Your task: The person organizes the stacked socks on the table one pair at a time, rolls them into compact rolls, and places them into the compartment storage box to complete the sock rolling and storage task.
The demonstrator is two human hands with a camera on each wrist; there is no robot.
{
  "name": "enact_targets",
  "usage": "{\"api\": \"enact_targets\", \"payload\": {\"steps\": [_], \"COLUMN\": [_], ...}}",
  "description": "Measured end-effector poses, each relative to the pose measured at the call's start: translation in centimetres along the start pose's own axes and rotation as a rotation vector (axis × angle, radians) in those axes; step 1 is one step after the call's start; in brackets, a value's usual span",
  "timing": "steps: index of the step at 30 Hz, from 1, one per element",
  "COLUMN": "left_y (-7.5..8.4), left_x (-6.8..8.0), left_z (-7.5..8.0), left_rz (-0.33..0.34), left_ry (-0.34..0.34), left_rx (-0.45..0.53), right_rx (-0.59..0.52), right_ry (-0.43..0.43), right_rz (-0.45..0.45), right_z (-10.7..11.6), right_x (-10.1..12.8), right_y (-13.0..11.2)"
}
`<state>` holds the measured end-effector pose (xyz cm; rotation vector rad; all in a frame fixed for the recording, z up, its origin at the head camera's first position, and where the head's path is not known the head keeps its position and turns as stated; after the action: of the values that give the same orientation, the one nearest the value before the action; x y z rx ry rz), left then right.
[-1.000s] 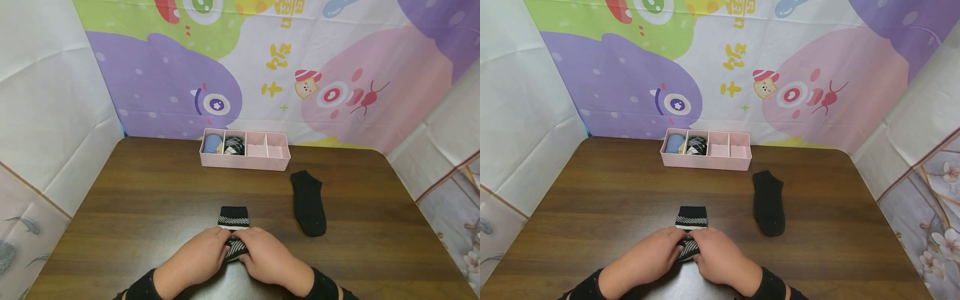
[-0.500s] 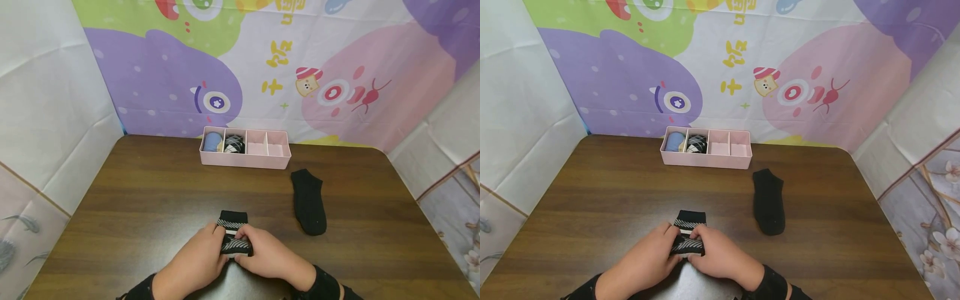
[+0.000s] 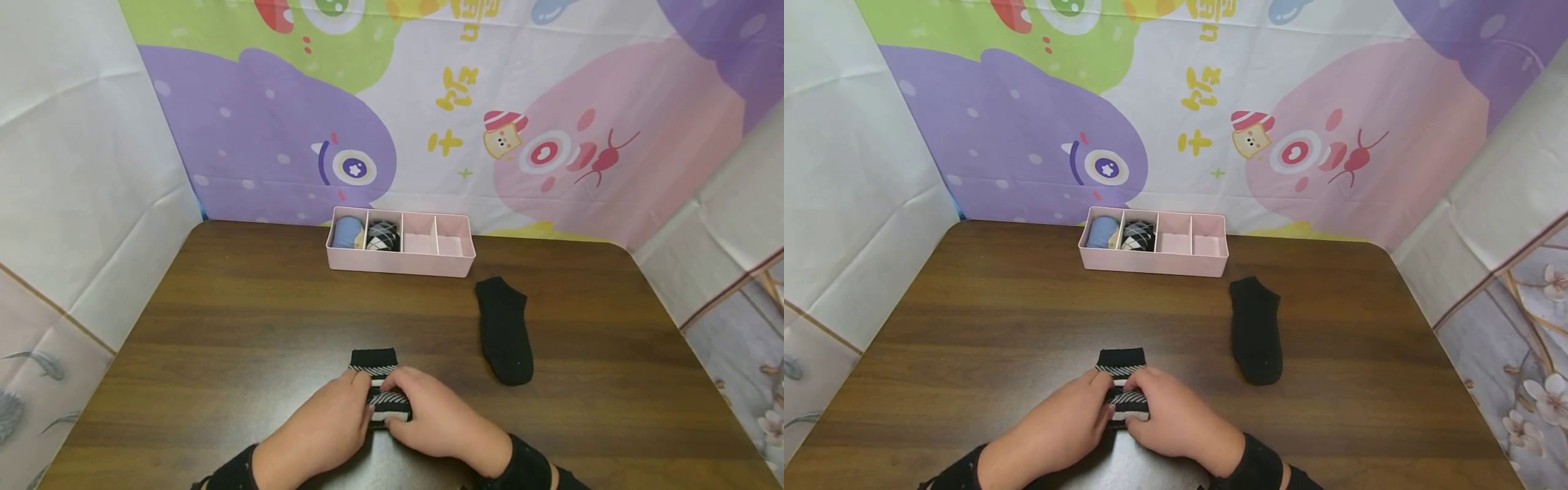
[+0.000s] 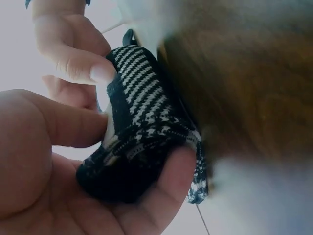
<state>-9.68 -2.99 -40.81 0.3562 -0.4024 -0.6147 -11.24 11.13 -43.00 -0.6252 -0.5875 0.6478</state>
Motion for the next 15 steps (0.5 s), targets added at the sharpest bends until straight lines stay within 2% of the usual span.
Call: {"api": "enact_targets", "payload": {"steps": [7,15], "left_y": [-0.57,-0.57], "left_x": [-0.09,0.14], "left_z": [-0.04,0.26], "left_rz": [0.055,0.045], "left_ry": [-0.027,0.047], "left_rx": [0.05,-0.017], "right_rx": [0.1,0.063], "right_ry": [0.011,0.001], "right_rz": [-0.003,0.004], "right_z": [-0.24,-0.38], "right_x": [0.04,-0.02], "right_y": [-0.59,-0.59]}}
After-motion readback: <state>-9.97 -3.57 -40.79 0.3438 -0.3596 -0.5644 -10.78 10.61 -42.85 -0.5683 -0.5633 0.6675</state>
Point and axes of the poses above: each hand's wrist, its own x-axis away from the middle knuckle, its own z-axis out of the back of the hand, y = z × x, the point moved 6 cm from there along -x, towards the middle knuckle, and after that the axes turned 15 degrees about -y, right-handed, at the moved point
